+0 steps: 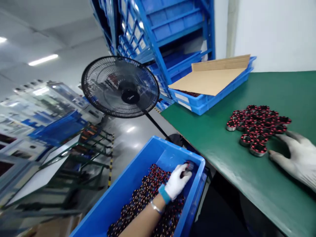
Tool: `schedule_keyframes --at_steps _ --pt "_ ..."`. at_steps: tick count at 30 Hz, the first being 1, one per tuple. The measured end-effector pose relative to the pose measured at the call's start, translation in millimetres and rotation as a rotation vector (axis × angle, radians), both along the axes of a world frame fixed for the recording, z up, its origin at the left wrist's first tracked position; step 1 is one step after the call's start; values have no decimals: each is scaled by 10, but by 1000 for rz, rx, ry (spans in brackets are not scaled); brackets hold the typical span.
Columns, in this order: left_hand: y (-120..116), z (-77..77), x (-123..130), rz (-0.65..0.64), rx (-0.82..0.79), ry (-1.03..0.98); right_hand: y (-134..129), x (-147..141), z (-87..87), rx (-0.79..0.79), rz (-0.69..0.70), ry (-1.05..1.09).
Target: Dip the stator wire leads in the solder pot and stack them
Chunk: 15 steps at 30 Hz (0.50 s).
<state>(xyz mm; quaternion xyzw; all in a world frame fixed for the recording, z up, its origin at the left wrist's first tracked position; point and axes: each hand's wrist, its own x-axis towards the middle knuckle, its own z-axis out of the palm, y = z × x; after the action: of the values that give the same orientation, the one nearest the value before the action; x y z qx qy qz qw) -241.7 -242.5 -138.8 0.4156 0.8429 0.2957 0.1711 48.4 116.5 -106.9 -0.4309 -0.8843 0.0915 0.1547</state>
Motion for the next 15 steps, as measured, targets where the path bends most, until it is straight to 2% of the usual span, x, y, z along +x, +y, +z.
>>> schedule_keyframes --at_steps 2,5,7,9,11,13,15 --pt "-123 195 -69 120 75 -44 -121 -39 97 64 -10 -76" --pt "-268 628 -145 361 254 -126 -240 -96 205 69 -34 -103" --pt "-246 955 -141 350 298 -67 -278 -126 267 24 -65 -80" --pt "-77 1240 -74 149 270 82 -309 -149 323 -38 -130 -45" --pt "239 1433 43 -136 217 245 -347 -159 368 -78 -180 -9" --pt "660 1520 181 -392 90 388 -395 -148 392 -75 -166 16" --pt "1109 1517 315 -570 -82 571 -444 -120 397 -47 -96 22"
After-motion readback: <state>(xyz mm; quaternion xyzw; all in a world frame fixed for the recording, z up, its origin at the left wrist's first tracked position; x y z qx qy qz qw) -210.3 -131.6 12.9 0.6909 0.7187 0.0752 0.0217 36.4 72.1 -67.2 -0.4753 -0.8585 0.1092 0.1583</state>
